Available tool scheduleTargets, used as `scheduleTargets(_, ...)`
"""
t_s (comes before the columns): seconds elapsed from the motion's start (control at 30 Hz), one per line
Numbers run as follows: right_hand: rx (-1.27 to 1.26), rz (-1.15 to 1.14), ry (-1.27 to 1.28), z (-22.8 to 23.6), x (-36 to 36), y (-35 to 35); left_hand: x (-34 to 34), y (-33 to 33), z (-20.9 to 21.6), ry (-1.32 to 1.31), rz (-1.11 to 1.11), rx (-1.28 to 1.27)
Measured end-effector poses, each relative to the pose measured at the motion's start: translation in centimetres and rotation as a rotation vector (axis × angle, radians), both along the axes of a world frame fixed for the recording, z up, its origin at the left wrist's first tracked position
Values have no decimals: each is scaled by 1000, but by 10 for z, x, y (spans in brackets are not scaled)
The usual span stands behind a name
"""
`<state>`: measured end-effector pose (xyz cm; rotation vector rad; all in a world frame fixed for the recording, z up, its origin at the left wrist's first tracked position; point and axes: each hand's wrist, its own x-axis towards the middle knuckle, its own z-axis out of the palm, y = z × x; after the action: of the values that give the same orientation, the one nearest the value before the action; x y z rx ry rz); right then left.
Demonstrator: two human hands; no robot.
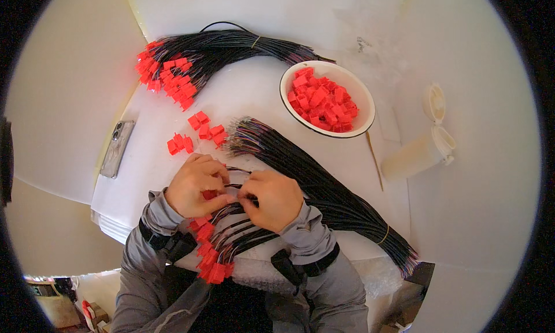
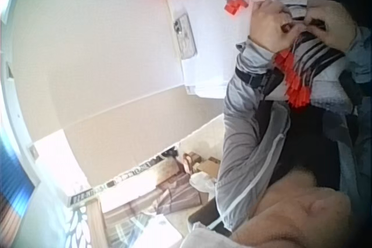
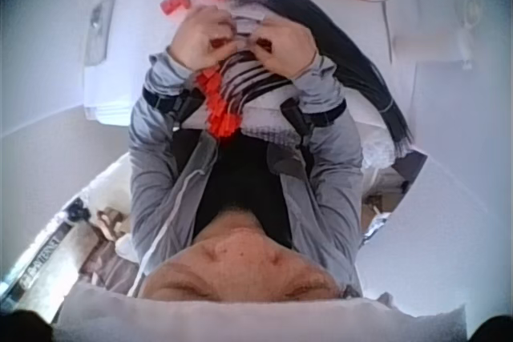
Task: The recorder is assembling electrical wire harnesses by inserting multiple small colored wires into a red plastic connector housing.
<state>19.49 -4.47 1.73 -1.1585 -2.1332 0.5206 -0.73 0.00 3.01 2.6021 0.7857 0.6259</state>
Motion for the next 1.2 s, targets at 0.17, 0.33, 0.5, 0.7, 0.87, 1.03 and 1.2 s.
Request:
scheduleTargets(0.17,-78,42,2,-1,0,-1,5,0,-7,-140,27,98)
scheduleTargets(0.33,-39,-145,125,-4,-3,2,7,0,-10,-114,109,169)
scheduleTargets(0.5,187,-420,-34,-10,1,6,7,-2,-9,-45,125,145)
scheduleTargets(0.7,260,-469,-95,-16,4,10,6,-1,-7,-21,67,98)
scheduleTargets(0.87,310,-500,-133,-19,6,13,5,-2,-9,-48,4,38)
scheduleTargets(1.03,294,-527,-175,-20,6,13,5,-4,-9,-33,3,-5)
scheduleTargets(1.2,283,-524,-184,-21,8,13,1,0,-11,-86,7,-57)
